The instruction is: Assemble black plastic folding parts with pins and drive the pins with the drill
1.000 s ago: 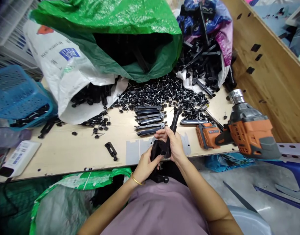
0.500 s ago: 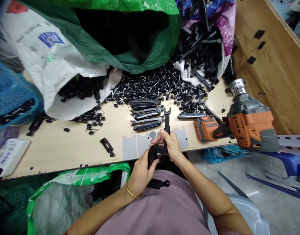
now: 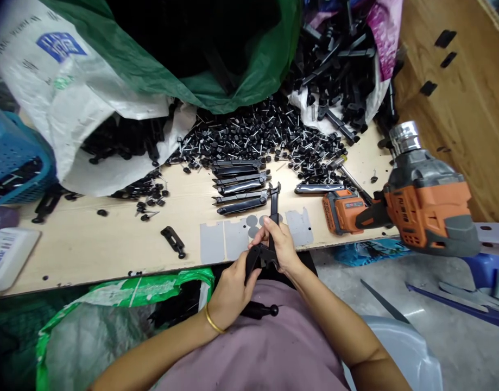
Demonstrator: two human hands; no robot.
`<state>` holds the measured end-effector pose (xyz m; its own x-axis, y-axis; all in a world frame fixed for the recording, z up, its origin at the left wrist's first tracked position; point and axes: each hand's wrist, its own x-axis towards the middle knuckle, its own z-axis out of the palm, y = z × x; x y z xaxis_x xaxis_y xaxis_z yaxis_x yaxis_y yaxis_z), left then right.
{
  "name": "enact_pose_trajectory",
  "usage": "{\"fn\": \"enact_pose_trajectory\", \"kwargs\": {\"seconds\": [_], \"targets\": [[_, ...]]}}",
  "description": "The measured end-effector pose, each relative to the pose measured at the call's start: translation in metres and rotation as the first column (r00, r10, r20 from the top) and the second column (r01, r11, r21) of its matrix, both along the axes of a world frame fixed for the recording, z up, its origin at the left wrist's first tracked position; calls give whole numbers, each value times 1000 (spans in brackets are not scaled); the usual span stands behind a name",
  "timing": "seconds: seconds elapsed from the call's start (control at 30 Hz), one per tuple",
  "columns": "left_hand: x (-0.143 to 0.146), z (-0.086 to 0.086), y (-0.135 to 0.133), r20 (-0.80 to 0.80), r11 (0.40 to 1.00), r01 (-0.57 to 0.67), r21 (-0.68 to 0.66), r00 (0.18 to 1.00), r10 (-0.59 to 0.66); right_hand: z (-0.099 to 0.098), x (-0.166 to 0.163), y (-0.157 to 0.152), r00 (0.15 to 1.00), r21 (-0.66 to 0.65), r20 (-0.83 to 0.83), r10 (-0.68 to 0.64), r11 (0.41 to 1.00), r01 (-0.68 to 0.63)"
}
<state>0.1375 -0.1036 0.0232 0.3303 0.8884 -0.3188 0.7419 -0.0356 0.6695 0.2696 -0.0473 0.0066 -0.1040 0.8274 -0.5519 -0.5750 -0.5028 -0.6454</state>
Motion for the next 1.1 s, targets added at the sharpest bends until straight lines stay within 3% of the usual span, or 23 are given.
{"fn": "enact_pose_trajectory", "kwargs": {"seconds": [0.17,0.37,0.57,0.77,0.9,1.0,1.1], "targets": [[2,10,2,-6,996,-16,-82,1000,15,1,-13,-7,978,38,67,-199,980,197],[-1,10,4,-136,985,67,-161,987,-90,-9,-13,-8,996,16,13,-92,996,92],[3,8,3,-246,994,58,-96,966,-80,-5,-22,-13,952,100,15,-304,948,301],[1,4,0,-253,990,111,-89,959,-130,-7,-20,-15,973,65,45,-225,973,222],[-1,4,-2,-264,986,131,-101,952,-154,-10,-22,-17,967,76,41,-252,966,249],[-8,-1,11,-173,976,188,-108,963,-205,-15,-22,-19,946,70,66,-316,948,312],[-19,-12,47,-48,940,328,-98,941,-334,-25,-6,-24,934,31,167,-316,948,315]]}}
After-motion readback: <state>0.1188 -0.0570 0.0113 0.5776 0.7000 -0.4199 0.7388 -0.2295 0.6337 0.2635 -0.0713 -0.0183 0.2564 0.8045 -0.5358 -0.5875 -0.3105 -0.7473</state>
